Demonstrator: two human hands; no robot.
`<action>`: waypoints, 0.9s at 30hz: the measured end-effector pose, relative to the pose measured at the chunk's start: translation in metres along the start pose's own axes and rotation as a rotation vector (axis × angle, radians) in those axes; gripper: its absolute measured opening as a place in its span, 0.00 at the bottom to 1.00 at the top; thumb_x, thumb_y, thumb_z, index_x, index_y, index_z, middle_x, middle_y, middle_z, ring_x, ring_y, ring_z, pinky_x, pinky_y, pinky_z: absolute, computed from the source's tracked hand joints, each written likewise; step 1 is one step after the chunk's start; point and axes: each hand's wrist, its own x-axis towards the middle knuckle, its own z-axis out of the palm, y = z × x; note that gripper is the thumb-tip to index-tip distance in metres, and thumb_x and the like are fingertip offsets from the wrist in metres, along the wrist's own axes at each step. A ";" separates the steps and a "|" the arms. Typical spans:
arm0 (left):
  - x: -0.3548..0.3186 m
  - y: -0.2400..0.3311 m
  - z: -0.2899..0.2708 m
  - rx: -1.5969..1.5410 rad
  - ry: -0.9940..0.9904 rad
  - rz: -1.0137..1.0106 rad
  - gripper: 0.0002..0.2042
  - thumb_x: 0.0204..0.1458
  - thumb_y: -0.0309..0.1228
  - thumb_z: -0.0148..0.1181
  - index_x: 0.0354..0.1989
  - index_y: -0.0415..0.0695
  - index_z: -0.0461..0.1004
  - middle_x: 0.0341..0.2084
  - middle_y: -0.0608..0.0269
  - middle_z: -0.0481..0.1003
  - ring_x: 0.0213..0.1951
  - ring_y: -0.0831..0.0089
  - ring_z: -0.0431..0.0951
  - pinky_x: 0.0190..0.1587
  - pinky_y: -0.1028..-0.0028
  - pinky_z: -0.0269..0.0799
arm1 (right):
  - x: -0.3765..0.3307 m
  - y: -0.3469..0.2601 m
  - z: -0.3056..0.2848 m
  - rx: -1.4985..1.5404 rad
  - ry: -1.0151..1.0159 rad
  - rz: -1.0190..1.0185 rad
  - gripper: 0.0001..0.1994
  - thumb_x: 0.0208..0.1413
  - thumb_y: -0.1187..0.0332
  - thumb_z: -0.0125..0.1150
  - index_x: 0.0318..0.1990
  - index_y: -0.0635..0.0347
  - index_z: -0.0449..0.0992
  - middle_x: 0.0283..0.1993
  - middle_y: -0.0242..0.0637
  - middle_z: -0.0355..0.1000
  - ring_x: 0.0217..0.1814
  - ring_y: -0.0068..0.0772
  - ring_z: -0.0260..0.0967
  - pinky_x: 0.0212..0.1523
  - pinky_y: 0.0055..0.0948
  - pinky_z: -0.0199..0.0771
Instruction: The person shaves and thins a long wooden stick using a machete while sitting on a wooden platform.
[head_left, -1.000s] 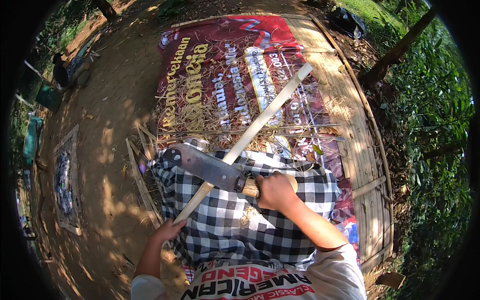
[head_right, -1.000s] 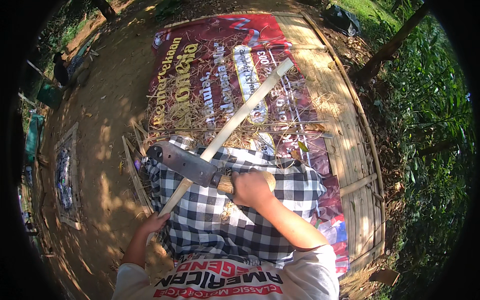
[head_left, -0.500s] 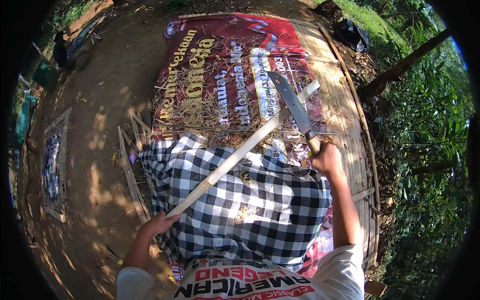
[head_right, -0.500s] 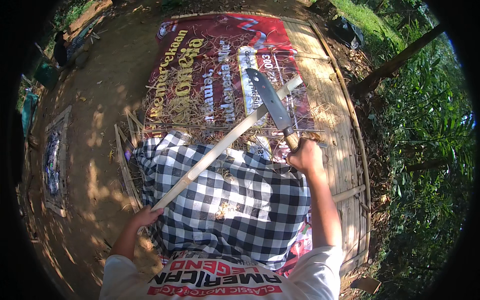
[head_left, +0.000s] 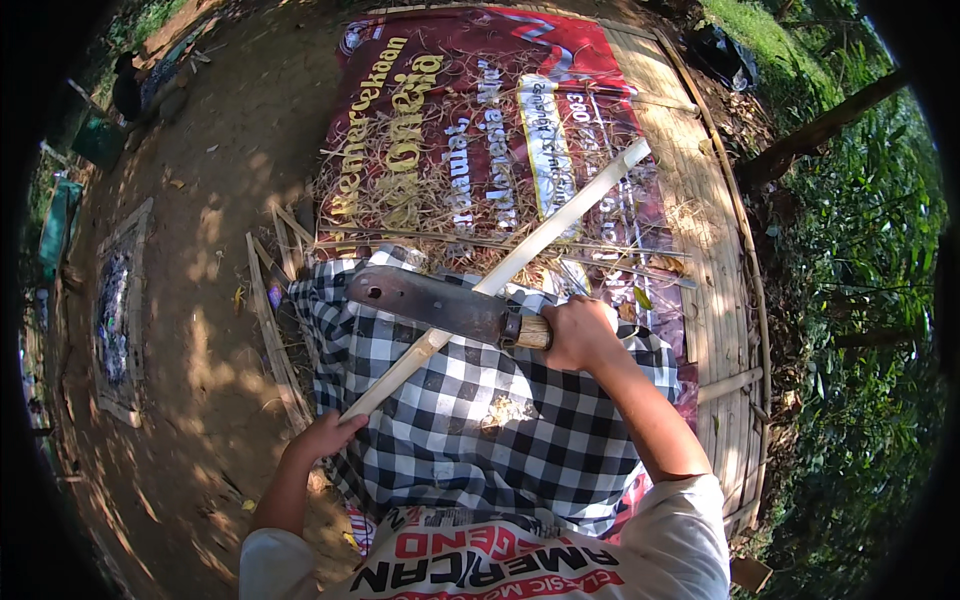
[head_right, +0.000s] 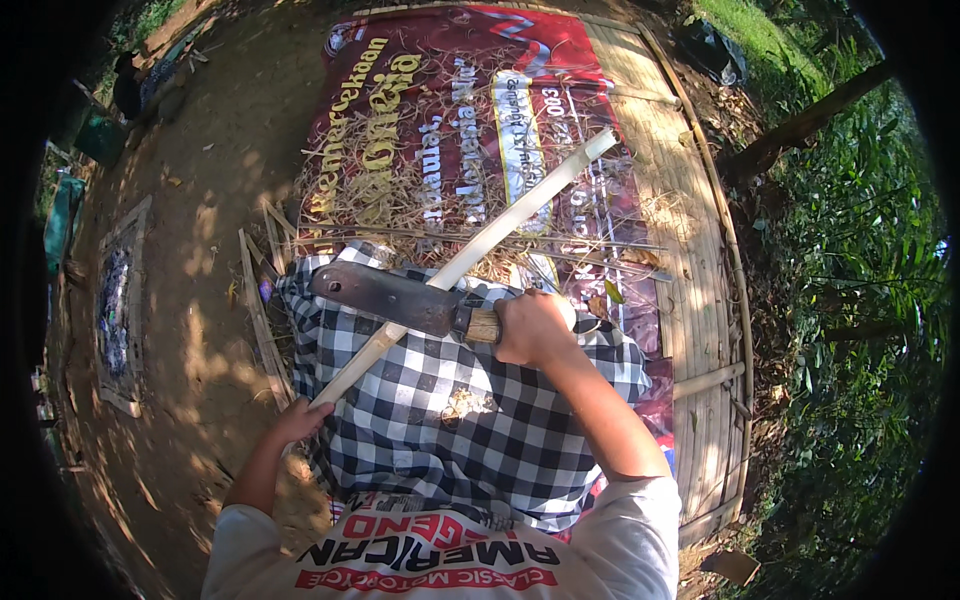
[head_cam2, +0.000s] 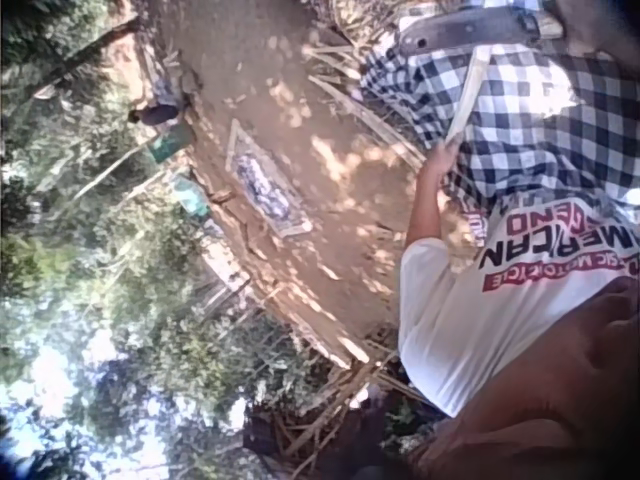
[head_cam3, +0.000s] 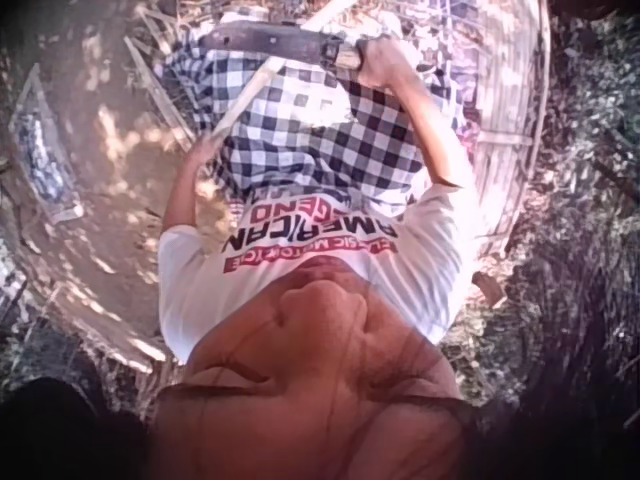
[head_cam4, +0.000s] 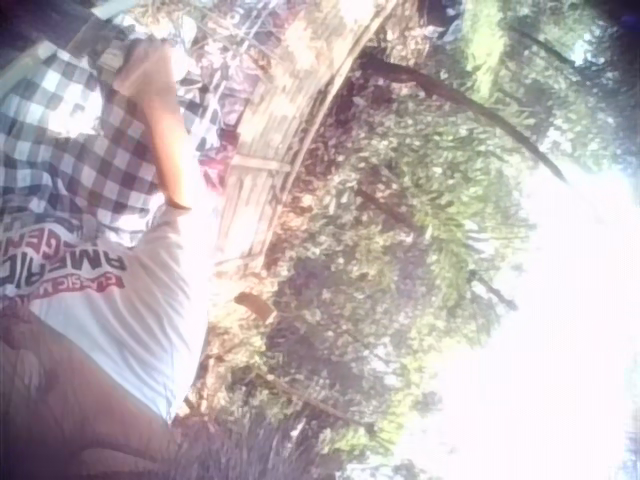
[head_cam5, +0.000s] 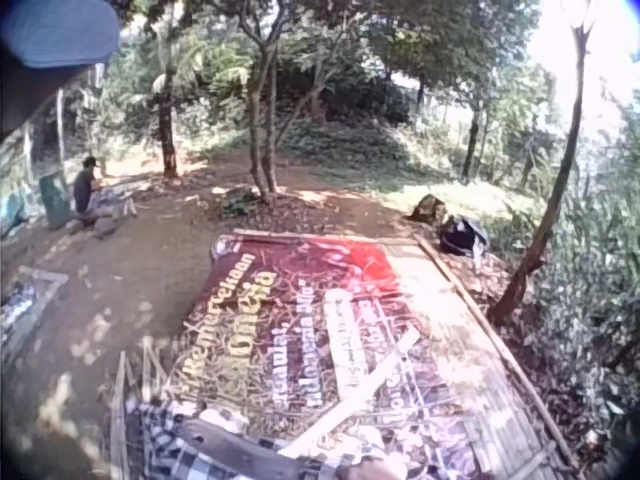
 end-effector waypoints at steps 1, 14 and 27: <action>0.000 0.002 -0.002 0.004 -0.009 0.012 0.27 0.54 0.54 0.57 0.22 0.39 0.67 0.14 0.66 0.68 0.15 0.77 0.68 0.19 0.75 0.64 | -0.002 0.001 -0.009 0.000 -0.023 0.031 0.15 0.31 0.61 0.62 0.29 0.57 0.78 0.26 0.47 0.75 0.33 0.51 0.75 0.37 0.43 0.75; 0.006 0.009 0.000 0.004 -0.047 -0.043 0.32 0.50 0.60 0.57 0.34 0.35 0.66 0.19 0.63 0.71 0.20 0.76 0.71 0.22 0.75 0.68 | -0.019 0.030 -0.039 -0.287 -0.054 0.213 0.16 0.32 0.61 0.60 0.34 0.48 0.78 0.32 0.41 0.77 0.48 0.45 0.73 0.53 0.37 0.66; 0.009 0.011 0.003 -0.079 -0.092 -0.084 0.36 0.48 0.62 0.57 0.40 0.34 0.64 0.22 0.62 0.71 0.21 0.77 0.71 0.23 0.76 0.69 | -0.014 -0.044 -0.014 -0.141 0.103 -0.144 0.10 0.29 0.67 0.59 0.23 0.60 0.70 0.17 0.47 0.70 0.22 0.49 0.70 0.33 0.39 0.72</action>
